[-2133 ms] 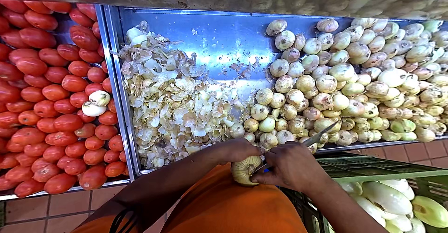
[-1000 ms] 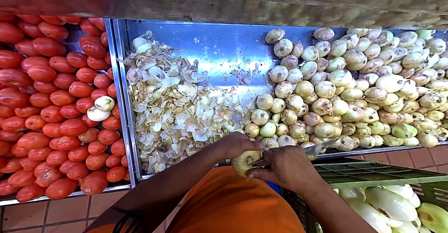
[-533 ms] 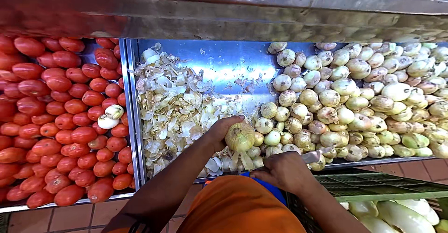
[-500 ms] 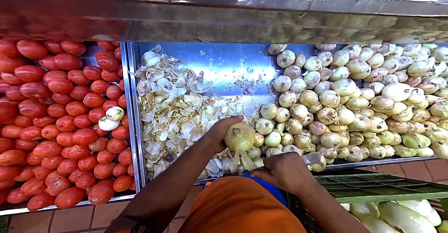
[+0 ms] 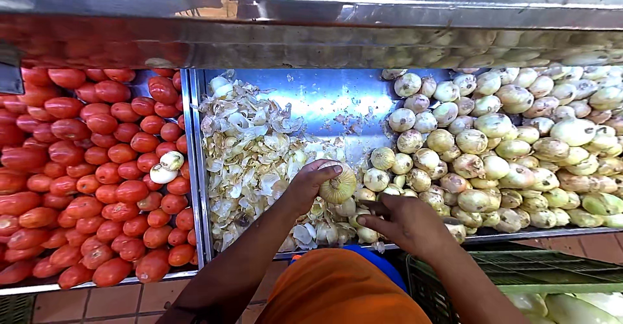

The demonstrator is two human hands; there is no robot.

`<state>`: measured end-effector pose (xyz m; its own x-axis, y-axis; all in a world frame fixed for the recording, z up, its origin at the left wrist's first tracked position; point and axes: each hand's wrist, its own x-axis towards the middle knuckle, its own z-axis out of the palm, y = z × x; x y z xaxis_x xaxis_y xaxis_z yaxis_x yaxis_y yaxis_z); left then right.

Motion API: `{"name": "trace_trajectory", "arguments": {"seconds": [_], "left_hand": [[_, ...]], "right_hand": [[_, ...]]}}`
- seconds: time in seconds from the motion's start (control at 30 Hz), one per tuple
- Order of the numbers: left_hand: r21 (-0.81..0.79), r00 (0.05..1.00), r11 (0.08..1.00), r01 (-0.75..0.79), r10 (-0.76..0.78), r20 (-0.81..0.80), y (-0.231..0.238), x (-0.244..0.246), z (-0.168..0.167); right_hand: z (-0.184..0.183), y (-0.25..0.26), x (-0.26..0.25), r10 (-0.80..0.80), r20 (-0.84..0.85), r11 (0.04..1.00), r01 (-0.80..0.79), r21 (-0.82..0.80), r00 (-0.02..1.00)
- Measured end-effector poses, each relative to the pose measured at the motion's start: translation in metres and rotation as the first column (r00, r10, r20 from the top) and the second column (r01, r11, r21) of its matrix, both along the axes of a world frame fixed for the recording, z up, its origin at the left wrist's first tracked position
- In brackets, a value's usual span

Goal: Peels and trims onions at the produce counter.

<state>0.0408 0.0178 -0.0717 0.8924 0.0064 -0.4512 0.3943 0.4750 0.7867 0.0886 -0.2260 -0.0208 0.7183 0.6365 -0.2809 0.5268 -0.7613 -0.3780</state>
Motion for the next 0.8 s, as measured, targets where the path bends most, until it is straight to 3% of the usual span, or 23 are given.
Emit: {"name": "trace_trajectory", "arguments": {"seconds": [0.23, 0.33, 0.43, 0.57, 0.63, 0.7, 0.8], "left_hand": [[0.114, 1.000, 0.993, -0.022, 0.022, 0.004, -0.018, -0.003, 0.006], [0.183, 1.000, 0.983, -0.020, 0.024, -0.019, -0.029, -0.006, 0.004], [0.247, 0.997, 0.967, -0.059, 0.070, -0.038, -0.039, -0.007, -0.005], [0.323, 0.982, 0.940, -0.107, 0.151, -0.114, -0.051, -0.003, -0.018], [0.288, 0.959, 0.940, -0.181, 0.234, -0.163, -0.051, 0.009, -0.029], [0.152, 0.912, 0.945, -0.290, 0.321, -0.257, -0.040, 0.027, -0.031], [-0.057, 0.893, 0.955, -0.290, 0.249, -0.374, -0.017, 0.040, -0.021]], "right_hand": [[0.004, 0.024, 0.014, 0.087, 0.034, 0.963, -0.075, -0.259, 0.996], [-0.007, 0.023, 0.014, 0.135, 0.078, 0.977, -0.120, -0.174, 0.988], [-0.027, 0.019, 0.020, 0.240, 0.238, 0.971, -0.233, -0.061, 0.941], [-0.039, 0.015, 0.029, 0.369, 0.323, 0.926, -0.376, -0.044, 0.871], [-0.042, 0.014, 0.028, 0.424, 0.246, 0.905, -0.416, -0.089, 0.871], [-0.048, 0.015, 0.014, 0.466, 0.061, 0.877, -0.452, -0.163, 0.882], [-0.058, 0.013, 0.009, 0.350, -0.102, 0.897, -0.365, -0.250, 0.931]]}}
